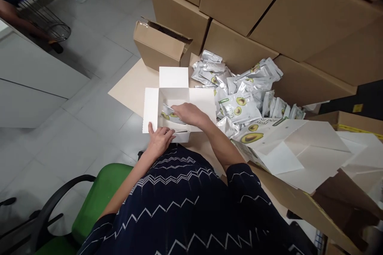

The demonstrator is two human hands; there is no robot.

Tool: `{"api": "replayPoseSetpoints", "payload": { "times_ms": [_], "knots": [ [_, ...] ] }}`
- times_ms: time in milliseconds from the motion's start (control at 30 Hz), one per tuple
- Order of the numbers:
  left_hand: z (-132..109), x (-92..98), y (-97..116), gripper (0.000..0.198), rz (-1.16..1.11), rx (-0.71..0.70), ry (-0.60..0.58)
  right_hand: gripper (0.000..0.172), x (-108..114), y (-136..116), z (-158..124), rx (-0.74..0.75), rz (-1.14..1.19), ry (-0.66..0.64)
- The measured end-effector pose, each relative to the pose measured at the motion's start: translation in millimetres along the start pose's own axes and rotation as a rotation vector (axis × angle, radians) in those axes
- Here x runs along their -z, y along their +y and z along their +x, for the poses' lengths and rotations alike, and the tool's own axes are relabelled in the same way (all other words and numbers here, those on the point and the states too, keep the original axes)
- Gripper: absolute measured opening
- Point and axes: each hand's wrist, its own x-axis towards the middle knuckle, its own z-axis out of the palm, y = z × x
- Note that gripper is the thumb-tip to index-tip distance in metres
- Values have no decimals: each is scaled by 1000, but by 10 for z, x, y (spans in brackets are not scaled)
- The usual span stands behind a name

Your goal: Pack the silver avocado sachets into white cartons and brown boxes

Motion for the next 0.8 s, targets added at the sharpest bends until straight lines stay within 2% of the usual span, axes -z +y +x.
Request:
{"api": "replayPoseSetpoints", "payload": {
  "times_ms": [167, 333, 433, 567, 733, 800],
  "knots": [
    [1, -18, 3, 28, 10, 26, -13, 27, -382, -11, 392, 46, -39, -254],
    [-8, -29, 8, 29, 14, 55, 3, 32, -544, -2, 406, 92, 20, -410],
    [-19, -18, 9, 32, 31, 84, 37, 36, -501, 42, 339, 139, 94, -374],
    [-15, 21, 22, 46, 43, 112, 78, 33, -463, 70, 295, 162, 103, -300],
    [40, 63, 41, 63, 19, 79, -14, 29, -483, -27, 275, 124, 111, -347],
    [63, 68, 35, 64, 17, 84, -53, 29, -437, -43, 192, 121, 144, -271]
  ]
}}
